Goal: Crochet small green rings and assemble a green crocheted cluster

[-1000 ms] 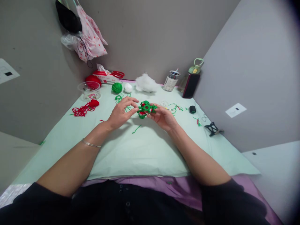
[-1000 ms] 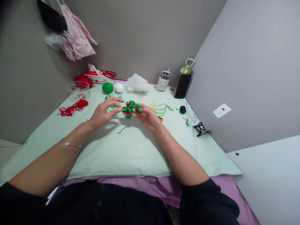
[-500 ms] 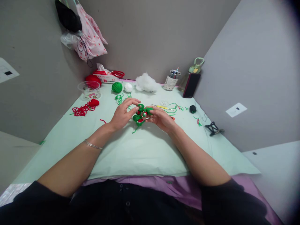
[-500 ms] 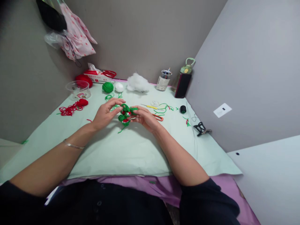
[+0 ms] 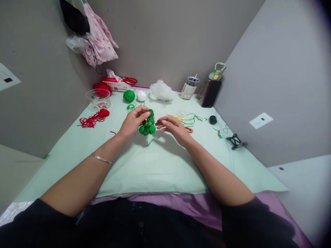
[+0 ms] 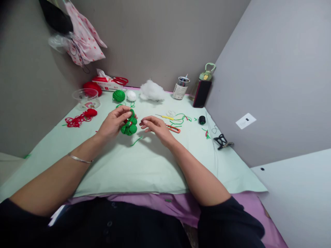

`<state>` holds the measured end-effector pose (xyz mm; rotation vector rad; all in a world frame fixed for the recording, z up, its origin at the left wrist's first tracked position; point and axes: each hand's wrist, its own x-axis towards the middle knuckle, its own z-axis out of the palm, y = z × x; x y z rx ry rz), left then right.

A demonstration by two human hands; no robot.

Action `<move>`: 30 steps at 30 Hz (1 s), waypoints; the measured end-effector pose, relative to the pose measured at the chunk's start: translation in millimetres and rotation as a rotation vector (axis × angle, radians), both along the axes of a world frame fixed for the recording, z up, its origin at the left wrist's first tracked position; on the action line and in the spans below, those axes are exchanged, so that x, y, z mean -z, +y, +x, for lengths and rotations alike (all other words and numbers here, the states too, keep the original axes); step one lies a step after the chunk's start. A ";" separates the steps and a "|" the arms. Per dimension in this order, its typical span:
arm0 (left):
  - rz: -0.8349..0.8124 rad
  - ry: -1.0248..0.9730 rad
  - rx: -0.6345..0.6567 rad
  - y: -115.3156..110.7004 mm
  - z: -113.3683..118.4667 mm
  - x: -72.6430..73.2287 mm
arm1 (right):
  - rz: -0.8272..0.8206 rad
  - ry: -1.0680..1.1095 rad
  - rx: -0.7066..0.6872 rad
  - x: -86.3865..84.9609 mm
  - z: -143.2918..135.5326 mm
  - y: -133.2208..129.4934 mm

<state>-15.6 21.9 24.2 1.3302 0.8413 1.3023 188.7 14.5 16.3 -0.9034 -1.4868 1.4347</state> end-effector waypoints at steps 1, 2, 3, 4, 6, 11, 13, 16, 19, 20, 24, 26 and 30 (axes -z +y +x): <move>0.008 0.010 -0.007 -0.3 0.5 0.4 | 0.015 0.004 0.010 -0.4 -0.1 -0.2; 0.019 0.021 -0.016 -0.9 1.2 0.7 | 0.027 0.007 0.020 -0.8 -0.3 -0.3; 0.031 0.034 -0.023 -1.7 2.0 0.8 | 0.037 0.010 0.026 -1.0 -0.5 -0.5; 0.044 0.048 -0.029 -2.7 3.0 0.8 | 0.047 0.011 0.028 -1.2 -0.9 -0.8; 0.066 0.076 -0.033 -5.2 5.4 0.8 | 0.068 0.007 0.019 -1.8 -2.0 -2.1; 0.101 0.118 -0.020 -10.2 11.9 4.0 | 0.132 -0.028 -0.006 -4.0 -6.1 -7.1; 0.105 0.126 -0.006 -10.5 13.5 6.0 | 0.137 -0.039 0.003 -4.1 -6.5 -7.2; 0.105 0.124 -0.003 -9.5 13.8 8.1 | 0.135 -0.034 0.027 -2.6 -5.1 -4.0; 0.105 0.113 -0.020 -7.7 12.7 9.1 | 0.129 -0.026 0.069 -0.6 -2.9 0.1; 0.105 0.108 -0.026 -7.2 12.3 9.4 | 0.125 -0.027 0.080 -0.1 -2.3 1.1; 0.094 0.082 -0.058 -5.0 10.7 10.6 | 0.107 -0.023 0.101 1.1 0.2 4.1; 0.084 0.070 -0.088 -3.6 9.4 11.4 | 0.096 -0.014 0.115 1.8 1.7 5.5; 0.079 0.054 -0.141 -1.8 7.6 12.4 | 0.062 -0.006 0.122 1.3 2.1 3.9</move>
